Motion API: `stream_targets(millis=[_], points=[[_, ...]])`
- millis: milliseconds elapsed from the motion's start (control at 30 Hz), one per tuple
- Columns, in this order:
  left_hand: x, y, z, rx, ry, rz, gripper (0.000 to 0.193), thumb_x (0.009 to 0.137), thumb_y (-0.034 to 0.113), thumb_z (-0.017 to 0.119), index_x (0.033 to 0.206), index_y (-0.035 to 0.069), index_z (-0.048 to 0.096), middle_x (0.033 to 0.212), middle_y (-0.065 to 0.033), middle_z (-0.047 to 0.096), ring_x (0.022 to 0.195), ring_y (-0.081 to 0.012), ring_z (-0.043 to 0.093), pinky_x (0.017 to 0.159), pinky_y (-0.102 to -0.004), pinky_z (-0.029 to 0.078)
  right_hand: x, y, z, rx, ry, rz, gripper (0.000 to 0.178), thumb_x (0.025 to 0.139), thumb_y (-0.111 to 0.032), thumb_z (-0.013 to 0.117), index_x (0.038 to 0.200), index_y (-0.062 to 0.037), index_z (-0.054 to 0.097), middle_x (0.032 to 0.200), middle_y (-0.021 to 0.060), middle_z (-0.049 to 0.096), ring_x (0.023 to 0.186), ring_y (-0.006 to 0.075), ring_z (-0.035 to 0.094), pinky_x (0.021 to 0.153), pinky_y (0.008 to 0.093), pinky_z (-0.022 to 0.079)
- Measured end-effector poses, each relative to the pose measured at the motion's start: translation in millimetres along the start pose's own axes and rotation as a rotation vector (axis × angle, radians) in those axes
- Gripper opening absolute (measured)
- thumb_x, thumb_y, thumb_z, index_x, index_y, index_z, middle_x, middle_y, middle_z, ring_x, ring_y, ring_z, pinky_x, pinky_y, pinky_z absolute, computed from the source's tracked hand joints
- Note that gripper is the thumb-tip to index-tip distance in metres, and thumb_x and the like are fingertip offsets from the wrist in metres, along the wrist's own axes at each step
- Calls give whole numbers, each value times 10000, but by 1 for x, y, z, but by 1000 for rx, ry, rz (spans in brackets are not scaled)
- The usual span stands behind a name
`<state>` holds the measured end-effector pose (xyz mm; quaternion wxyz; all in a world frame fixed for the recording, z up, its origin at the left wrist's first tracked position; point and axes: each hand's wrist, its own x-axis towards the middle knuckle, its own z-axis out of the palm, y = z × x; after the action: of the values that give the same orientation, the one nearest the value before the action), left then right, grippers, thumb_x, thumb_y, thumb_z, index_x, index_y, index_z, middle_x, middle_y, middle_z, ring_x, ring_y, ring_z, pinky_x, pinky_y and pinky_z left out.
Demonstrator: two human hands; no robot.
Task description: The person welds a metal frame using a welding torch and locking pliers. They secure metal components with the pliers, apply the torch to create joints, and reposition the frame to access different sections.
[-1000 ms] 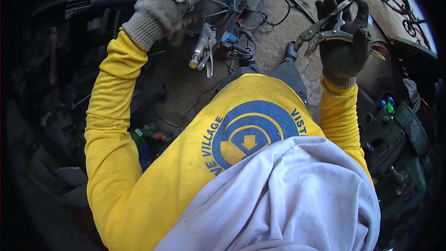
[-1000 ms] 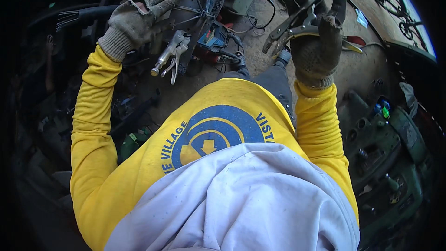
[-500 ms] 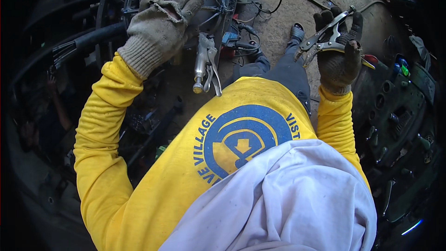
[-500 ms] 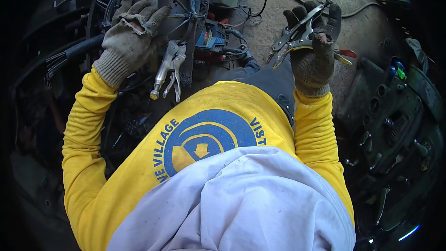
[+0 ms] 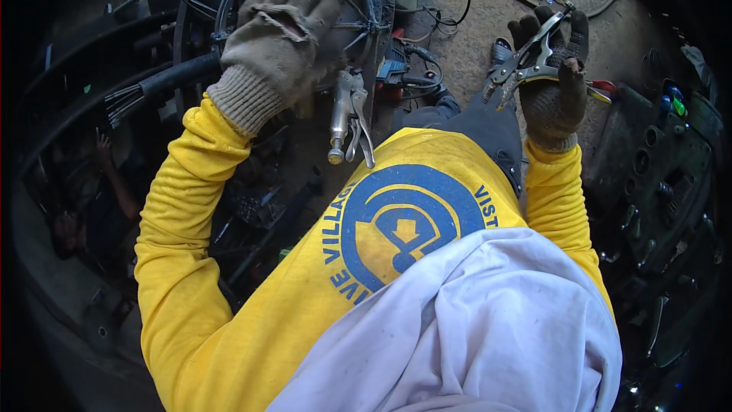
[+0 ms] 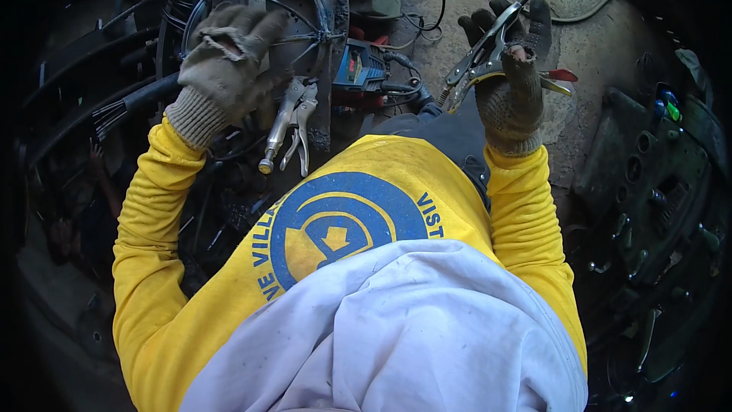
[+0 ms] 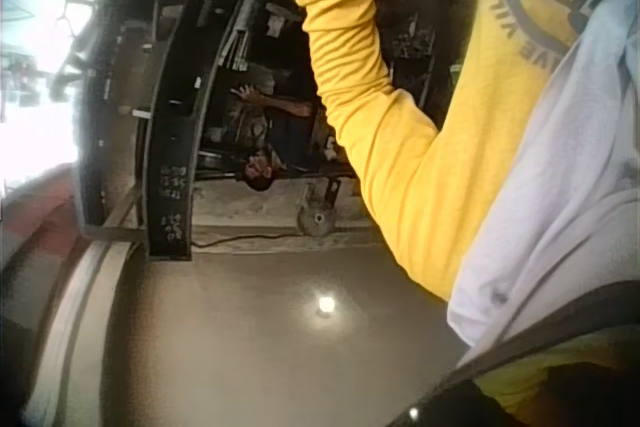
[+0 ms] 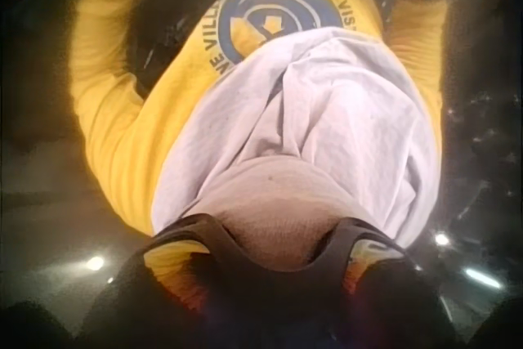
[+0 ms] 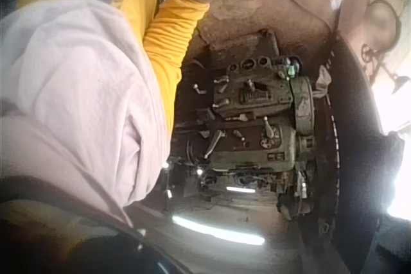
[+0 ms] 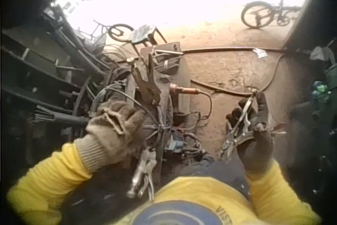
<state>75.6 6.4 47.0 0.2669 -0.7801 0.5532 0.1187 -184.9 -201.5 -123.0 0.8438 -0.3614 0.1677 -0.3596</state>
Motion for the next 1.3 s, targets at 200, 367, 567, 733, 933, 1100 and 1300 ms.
stream_targets(millis=[200, 367, 567, 733, 933, 1100, 1300], points=[[13, -22, -2, 97, -2, 142, 989, 825, 541, 753, 1620, 191, 279, 1609, -156, 376, 1516, -333, 311, 1252, -474, 266, -7, -2, 1, 104, -157, 9, 436, 1075, -28, 471, 1508, -12, 421, 1486, 207, 547, 1365, 317, 557, 1161, 396, 428], [17, -5, -13, 120, -69, 133, 986, 833, 535, 752, 1625, 203, 269, 1625, -165, 348, 1523, -347, 294, 1258, -486, 249, -10, 7, -5, -174, -118, -89, 432, 1073, -16, 467, 1502, -52, 439, 1489, 220, 540, 1364, 326, 558, 1166, 413, 421], [10, 0, -13, 151, -153, 124, 941, 880, 610, 675, 1629, 208, 271, 1676, -149, 269, 1565, -328, 214, 1286, -510, 108, 0, -1, 14, 213, 55, 110, 802, 992, -317, 645, 1636, -120, 209, 1530, 227, 466, 1408, 382, 481, 1232, 605, 253], [14, 0, -14, 127, -138, 155, 941, 852, 555, 716, 1615, 192, 303, 1649, -162, 310, 1536, -353, 262, 1256, -512, 181, 15, 10, 5, 386, 63, 64, 751, 1015, -405, 645, 1625, -158, 283, 1502, 222, 517, 1398, 385, 501, 1205, 494, 346], [11, -1, -14, 68, -77, 178, 942, 818, 489, 764, 1598, 173, 341, 1617, -178, 359, 1502, -382, 320, 1219, -514, 269, 31, 13, 2, 644, -90, 104, 787, 981, -523, 646, 1597, -136, 345, 1492, 180, 533, 1378, 330, 517, 1211, 478, 339], [8, -6, -11, 2, 59, 182, 946, 790, 435, 804, 1585, 157, 372, 1590, -191, 400, 1474, -407, 368, 1188, -516, 342, 39, 13, -6, 710, -169, 144, 739, 1000, -528, 606, 1575, -122, 380, 1508, 146, 526, 1378, 282, 512, 1208, 451, 341], [-18, -21, -3, -342, 319, 170, 770, 827, 283, 811, 1489, 38, 503, 1450, -227, 553, 1362, -389, 527, 1127, -494, 434, 43, 18, -12, 721, -266, 229, 692, 1023, -534, 559, 1549, -106, 423, 1527, 104, 517, 1378, 226, 505, 1203, 419, 343]])
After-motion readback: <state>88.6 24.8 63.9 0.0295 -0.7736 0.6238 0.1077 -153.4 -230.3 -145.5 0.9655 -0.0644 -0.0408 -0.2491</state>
